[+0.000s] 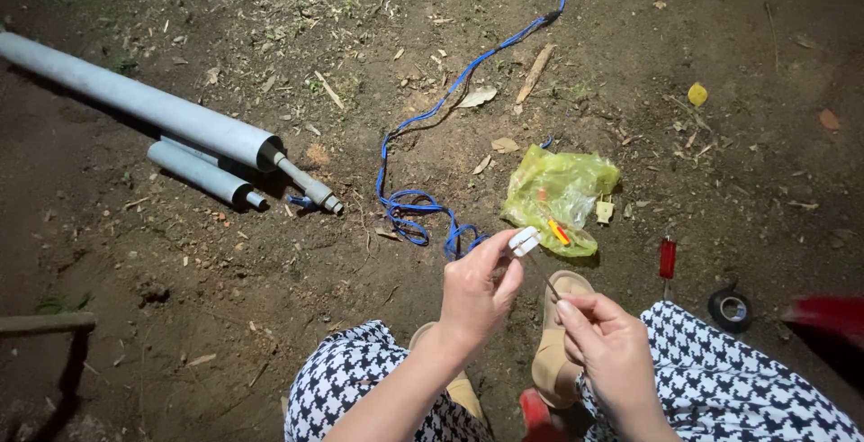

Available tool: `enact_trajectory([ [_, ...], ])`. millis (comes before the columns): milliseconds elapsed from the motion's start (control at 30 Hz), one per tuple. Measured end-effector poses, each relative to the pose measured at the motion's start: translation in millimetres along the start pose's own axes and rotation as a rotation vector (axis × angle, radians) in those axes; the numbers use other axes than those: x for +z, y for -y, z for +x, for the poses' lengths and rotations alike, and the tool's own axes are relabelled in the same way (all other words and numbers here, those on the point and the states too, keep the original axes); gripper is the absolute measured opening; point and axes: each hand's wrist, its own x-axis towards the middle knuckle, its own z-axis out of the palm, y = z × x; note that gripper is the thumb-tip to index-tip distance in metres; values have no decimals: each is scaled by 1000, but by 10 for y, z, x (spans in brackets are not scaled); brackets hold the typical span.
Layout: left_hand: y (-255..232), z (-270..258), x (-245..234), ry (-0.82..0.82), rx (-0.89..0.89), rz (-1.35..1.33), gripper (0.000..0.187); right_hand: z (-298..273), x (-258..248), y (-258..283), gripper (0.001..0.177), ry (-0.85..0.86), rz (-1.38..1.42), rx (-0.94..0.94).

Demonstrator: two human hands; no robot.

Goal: Wiring an electrical connector and preparing cables on the ground

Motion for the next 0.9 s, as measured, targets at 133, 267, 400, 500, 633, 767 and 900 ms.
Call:
enact_trajectory([
  [133, -10, 5, 2, -1, -5, -16, 33, 79, -78, -5, 9, 58, 250, 169],
  [267, 10, 3, 24, 1, 37, 18, 33, 73, -61, 72, 12, 130, 326, 275],
  [400, -11, -9, 44, 36, -47, -16, 31, -15, 7, 31, 14, -127, -624, -346],
  [500, 15, 1, 50, 59, 10, 13, 34, -76, 147, 159, 13, -41, -932, -1001],
  [633, -47, 44, -11, 44, 103, 1, 36, -49, 68, 82, 12, -67, -834, -880],
  [767, -65, 60, -32, 15, 150, 6, 38, 52, -90, 11, 10, 49, -29, 58],
  [900, -35, 36, -22, 21, 147, -18, 36, 137, -201, -126, 12, 202, 362, 236],
])
